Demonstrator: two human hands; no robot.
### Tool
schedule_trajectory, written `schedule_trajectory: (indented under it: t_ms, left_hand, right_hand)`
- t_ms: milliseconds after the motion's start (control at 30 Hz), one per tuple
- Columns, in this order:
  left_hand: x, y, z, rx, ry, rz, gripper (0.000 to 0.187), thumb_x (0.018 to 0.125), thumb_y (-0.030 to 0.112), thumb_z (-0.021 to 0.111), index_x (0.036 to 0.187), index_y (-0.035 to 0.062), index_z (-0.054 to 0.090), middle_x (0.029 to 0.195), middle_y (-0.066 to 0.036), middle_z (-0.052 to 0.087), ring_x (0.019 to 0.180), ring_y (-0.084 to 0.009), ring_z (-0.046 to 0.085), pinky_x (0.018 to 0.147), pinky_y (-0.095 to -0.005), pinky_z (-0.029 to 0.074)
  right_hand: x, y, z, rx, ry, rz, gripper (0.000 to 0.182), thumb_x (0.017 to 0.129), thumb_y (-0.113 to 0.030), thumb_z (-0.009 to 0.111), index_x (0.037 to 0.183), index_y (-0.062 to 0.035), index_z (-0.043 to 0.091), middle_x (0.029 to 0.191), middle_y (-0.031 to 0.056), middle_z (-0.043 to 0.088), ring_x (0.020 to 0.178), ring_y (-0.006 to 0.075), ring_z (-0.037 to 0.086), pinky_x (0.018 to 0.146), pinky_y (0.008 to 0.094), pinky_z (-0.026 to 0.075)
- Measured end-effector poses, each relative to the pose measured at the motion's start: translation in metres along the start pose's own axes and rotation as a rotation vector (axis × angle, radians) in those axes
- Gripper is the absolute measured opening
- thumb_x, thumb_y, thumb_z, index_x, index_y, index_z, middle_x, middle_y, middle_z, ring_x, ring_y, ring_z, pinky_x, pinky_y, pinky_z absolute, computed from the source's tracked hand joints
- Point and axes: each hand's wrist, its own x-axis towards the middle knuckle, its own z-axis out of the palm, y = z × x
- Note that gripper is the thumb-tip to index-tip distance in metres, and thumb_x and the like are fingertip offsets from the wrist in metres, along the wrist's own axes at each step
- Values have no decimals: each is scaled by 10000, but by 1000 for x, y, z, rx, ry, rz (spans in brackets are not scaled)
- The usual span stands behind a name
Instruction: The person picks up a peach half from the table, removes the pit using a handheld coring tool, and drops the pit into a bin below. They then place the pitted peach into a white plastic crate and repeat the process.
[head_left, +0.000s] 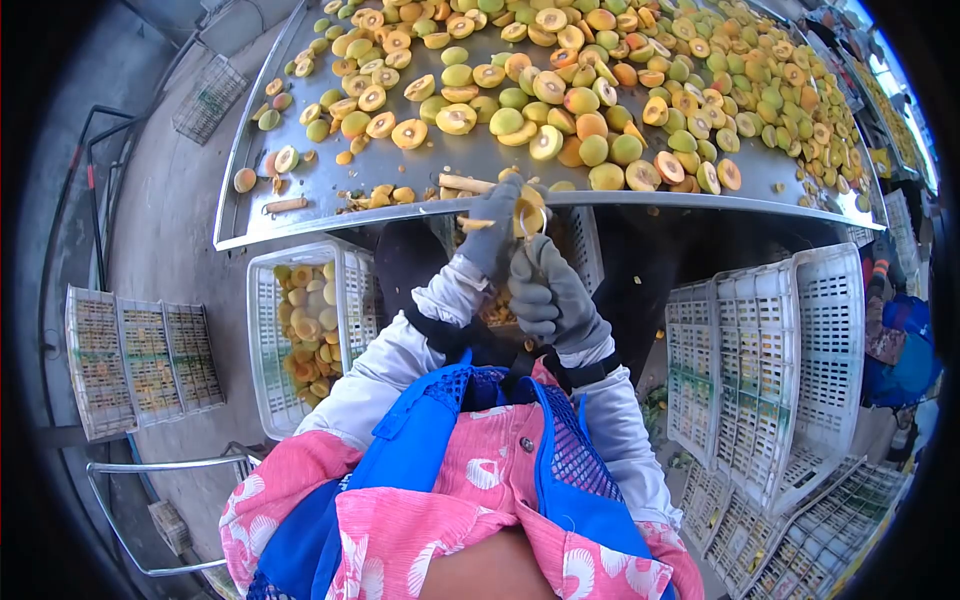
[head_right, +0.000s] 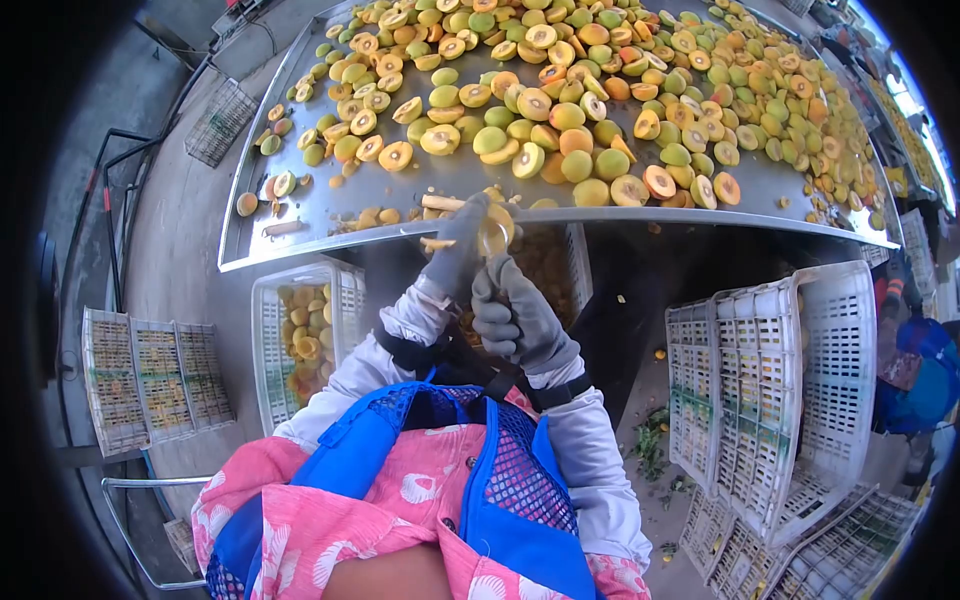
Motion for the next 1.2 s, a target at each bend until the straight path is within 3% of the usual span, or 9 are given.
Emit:
schedule_trajectory:
  t_ms: [67, 167, 233, 333, 500, 600, 767, 900, 1200]
  left_hand:
    - [3, 7, -19, 503, 235, 369, 419, 966, 387, 507, 1040, 3, 656, 934, -148, 698, 741, -273, 672, 697, -319, 531]
    - [-26, 48, -42, 1871, 288, 296, 390, 904, 441, 512, 1013, 113, 693, 864, -191, 677, 828, -356, 656, 740, -454, 510]
    - [-52, 60, -65, 2057, 248, 262, 331, 916, 423, 509, 962, 147, 685, 868, -151, 684, 821, -365, 656, 705, -471, 508]
    - [-106, 63, -174, 1981, 354, 439, 297, 908, 426, 550, 932, 160, 680, 888, -138, 685, 838, -360, 653, 709, -463, 502]
    - [-183, 134, -183, 2126, 1050, 201, 200, 822, 220, 668, 969, 86, 684, 1032, -177, 667, 942, -358, 636, 810, -435, 499]
    - [-118, 144, -147, 1911, 802, 865, 221, 825, 152, 656, 1025, 59, 670, 1090, -159, 650, 1044, -345, 598, 904, -409, 475]
    - [85, 140, -13, 1569, 86, 732, 320, 887, 155, 631, 1196, 74, 632, 1065, -107, 674, 933, -217, 666, 803, -302, 513]
    - [274, 126, 34, 1616, -144, 651, 420, 894, 286, 579, 1273, 107, 574, 1118, -181, 657, 1018, -361, 633, 882, -408, 499]
    - [330, 103, 70, 1952, 9, 399, 415, 751, 256, 710, 1063, 27, 561, 1010, -209, 672, 956, -377, 648, 816, -435, 506]
  right_hand:
    - [-3, 3, -3, -68, 1, -5, 453, 1000, -564, 343, 899, -141, 470, 586, -67, 296, 413, 35, 222, 328, 194, 188]
    - [6, 4, -13, -197, 288, 43, 449, 996, -567, 358, 885, -147, 472, 591, -58, 314, 424, 51, 250, 354, 219, 234]
    - [13, 8, -14, -239, 385, 31, 443, 998, -552, 367, 868, -140, 467, 581, -54, 326, 419, 62, 263, 366, 239, 249]
    - [18, 15, -30, -345, 505, -91, 393, 1003, -463, 432, 832, -115, 496, 570, -19, 424, 404, 93, 376, 369, 271, 311]
    - [39, -33, -22, -586, 611, -354, 308, 990, -361, 518, 855, -84, 529, 553, -7, 469, 375, 83, 412, 344, 262, 399]
    - [53, -75, -24, -680, 688, -615, 217, 986, -257, 550, 897, -59, 542, 618, -1, 498, 437, 72, 436, 408, 246, 409]
    - [87, -111, -100, -855, 806, -970, 185, 983, -195, 556, 909, -27, 526, 669, 1, 510, 580, 66, 447, 527, 244, 410]
    - [77, -106, -94, -855, 810, -1031, 136, 976, -151, 537, 913, -35, 504, 682, -6, 512, 574, 60, 492, 513, 232, 417]
    - [76, -115, -82, -694, 716, -991, 115, 977, -149, 514, 963, -39, 487, 710, -4, 513, 522, 55, 491, 462, 216, 418]
